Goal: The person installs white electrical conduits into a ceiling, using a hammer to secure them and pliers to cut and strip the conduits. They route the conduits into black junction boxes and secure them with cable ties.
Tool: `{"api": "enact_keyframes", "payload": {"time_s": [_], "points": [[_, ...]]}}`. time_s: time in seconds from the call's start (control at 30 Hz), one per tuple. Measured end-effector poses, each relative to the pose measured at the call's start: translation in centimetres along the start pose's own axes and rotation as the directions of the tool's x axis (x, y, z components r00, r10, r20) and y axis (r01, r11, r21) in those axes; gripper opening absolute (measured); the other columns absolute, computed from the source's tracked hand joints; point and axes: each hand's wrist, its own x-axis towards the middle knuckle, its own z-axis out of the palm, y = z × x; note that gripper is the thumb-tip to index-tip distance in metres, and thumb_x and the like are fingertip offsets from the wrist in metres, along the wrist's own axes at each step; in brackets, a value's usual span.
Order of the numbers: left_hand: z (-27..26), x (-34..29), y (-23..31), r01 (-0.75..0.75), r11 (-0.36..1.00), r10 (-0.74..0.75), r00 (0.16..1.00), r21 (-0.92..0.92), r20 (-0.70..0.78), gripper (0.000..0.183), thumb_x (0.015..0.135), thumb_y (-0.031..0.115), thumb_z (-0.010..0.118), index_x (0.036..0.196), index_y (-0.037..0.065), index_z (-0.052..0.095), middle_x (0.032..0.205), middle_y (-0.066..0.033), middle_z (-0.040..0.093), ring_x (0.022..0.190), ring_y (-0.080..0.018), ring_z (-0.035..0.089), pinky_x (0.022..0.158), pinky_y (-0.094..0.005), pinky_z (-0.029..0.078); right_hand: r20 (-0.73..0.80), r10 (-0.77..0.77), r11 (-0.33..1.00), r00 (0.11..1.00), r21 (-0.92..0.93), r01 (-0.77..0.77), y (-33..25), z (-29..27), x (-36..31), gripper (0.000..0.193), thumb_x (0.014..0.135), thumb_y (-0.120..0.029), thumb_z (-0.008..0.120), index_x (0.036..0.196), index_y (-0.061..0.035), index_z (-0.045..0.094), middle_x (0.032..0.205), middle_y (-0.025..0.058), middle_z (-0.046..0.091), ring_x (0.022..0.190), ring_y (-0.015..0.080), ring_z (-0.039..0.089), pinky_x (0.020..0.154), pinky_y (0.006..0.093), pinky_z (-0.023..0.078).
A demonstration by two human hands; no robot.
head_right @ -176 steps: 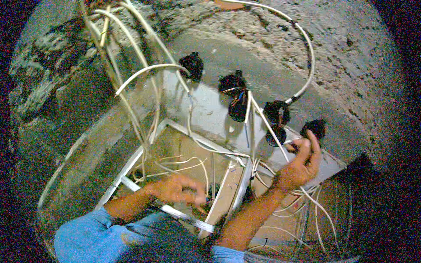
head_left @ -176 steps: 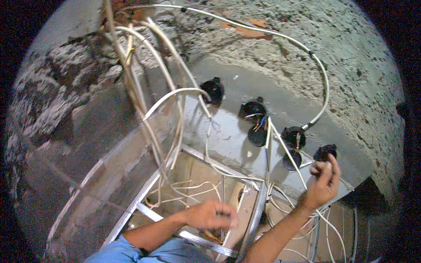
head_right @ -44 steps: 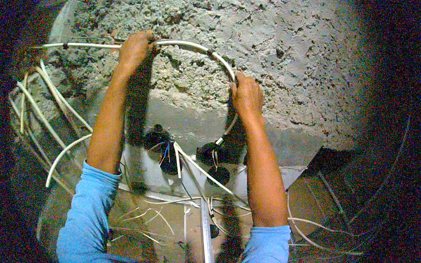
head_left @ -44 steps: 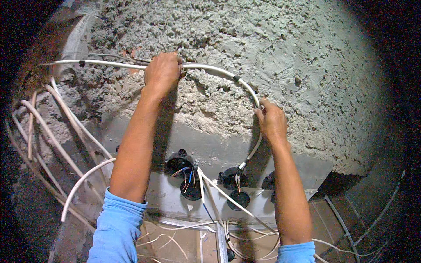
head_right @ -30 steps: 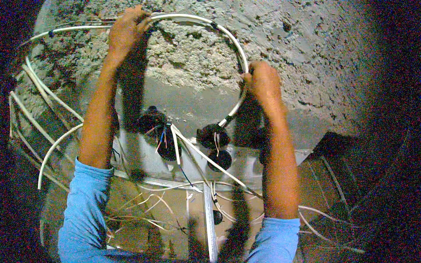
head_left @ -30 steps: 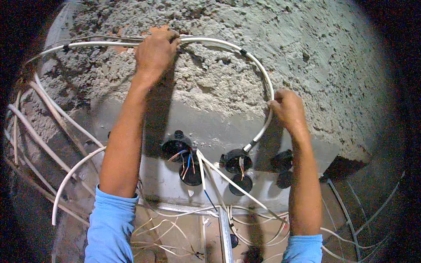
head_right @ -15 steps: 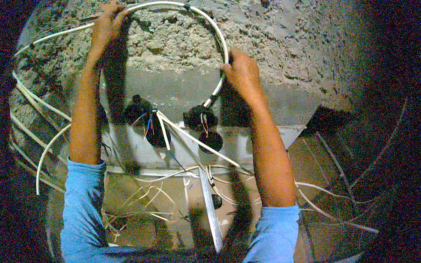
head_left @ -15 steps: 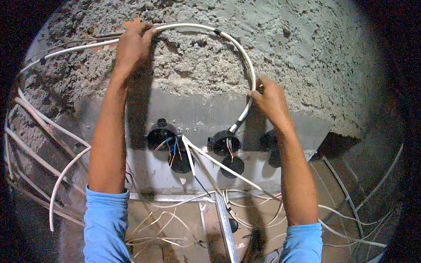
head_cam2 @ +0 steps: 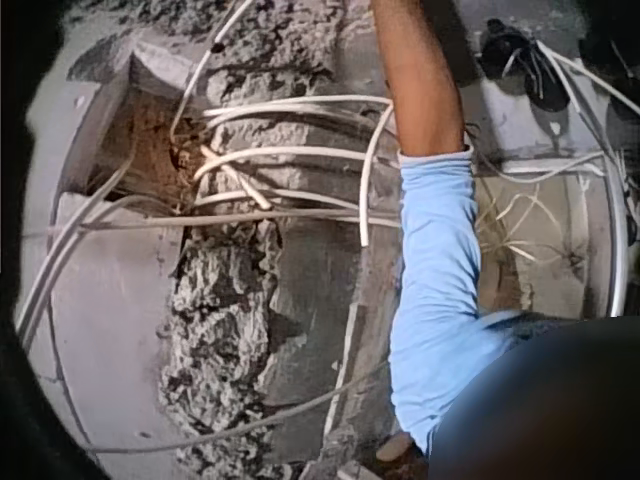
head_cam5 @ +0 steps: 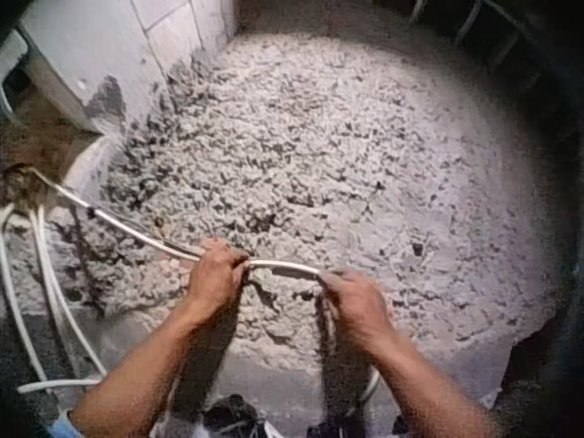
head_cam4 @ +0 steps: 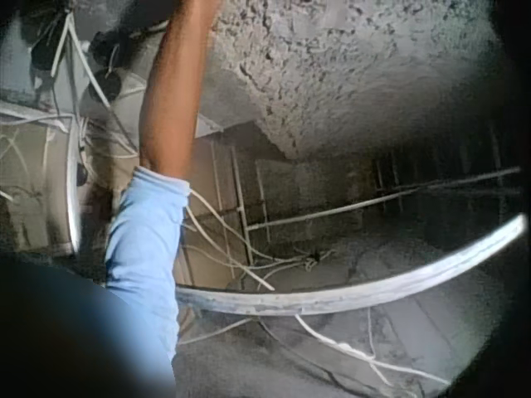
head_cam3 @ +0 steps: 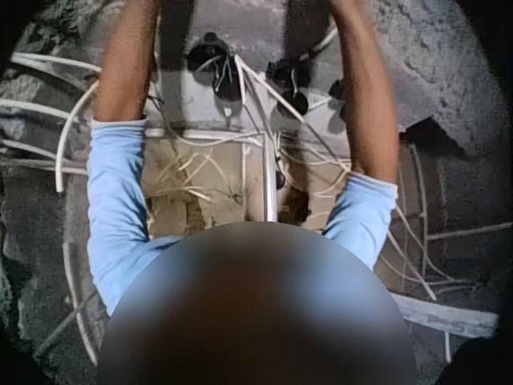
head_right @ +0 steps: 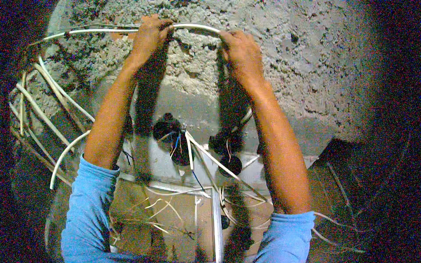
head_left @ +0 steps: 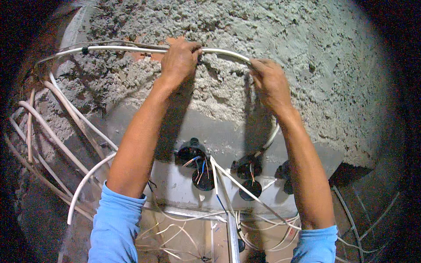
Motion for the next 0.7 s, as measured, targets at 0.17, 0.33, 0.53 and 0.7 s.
{"api": "enact_keyframes", "payload": {"time_s": [0.17, 0.33, 0.53, 0.7], "points": [[-0.1, 0.1, 1.0, 0.076, 0.992, -0.08, 0.996, 0.103, 0.033, 0.02, 0.087, 0.021, 0.059, 0.092, 0.005, 0.072, 0.098, -0.0204, 0.062, 0.093, -0.0411, 0.062, 0.081, -0.0505, 0.05, 0.046, 0.11, 0.981, 0.993, -0.163, -0.101, -1.1, 3.2, 3.2, 0.019, 0.085, -0.018, 0.057, 0.097, -0.0122, 0.071, 0.097, 0.0139, 0.062, 0.093, 0.0361, 0.06, 0.079, 0.0487, 0.049], [-2.0, 0.8, 2.5, 0.084, 0.995, -0.094, 0.966, -0.051, -0.24, 0.026, 0.087, 0.013, 0.052, 0.101, -0.005, 0.066, 0.094, -0.0236, 0.065, 0.078, -0.0354, 0.066, 0.074, -0.0447, 0.053, 0.045, 0.092, 0.99, 0.995, -0.112, -0.087, -0.5, 2.8, 4.1, 0.016, 0.083, -0.017, 0.059, 0.085, -0.0111, 0.073, 0.09, 0.0173, 0.064, 0.086, 0.0373, 0.064, 0.073, 0.0504, 0.053], [-4.0, 2.0, 5.4, 0.416, 0.349, -0.328, 0.894, -0.84, 0.306, 0.027, 0.092, 0.024, 0.066, 0.116, 0.011, 0.068, 0.075, 0.0016, 0.065, 0.068, -0.0026, 0.06, 0.048, -0.0171, 0.042, 0.082, 0.091, 0.993, 0.992, -0.085, -0.084, -0.1, 2.5, 4.4, 0.013, 0.079, -0.016, 0.062, 0.083, -0.0108, 0.074, 0.086, 0.0166, 0.066, 0.08, 0.0371, 0.066, 0.072, 0.0483, 0.055], [-4.2, 3.4, 6.0, 0.485, 0.581, -0.361, 0.873, -0.653, 0.327, 0.02, 0.085, 0.014, 0.073, 0.096, -0.002, 0.07, 0.083, -0.007, 0.07, 0.071, -0.0117, 0.065, 0.064, -0.0232, 0.052, 0.062, 0.106, 0.987, 0.992, -0.124, -0.098, -0.7, 2.3, 3.7, 0.014, 0.079, -0.013, 0.062, 0.086, -0.0149, 0.074, 0.09, 0.0144, 0.066, 0.088, 0.0364, 0.065, 0.075, 0.047, 0.054]]}}
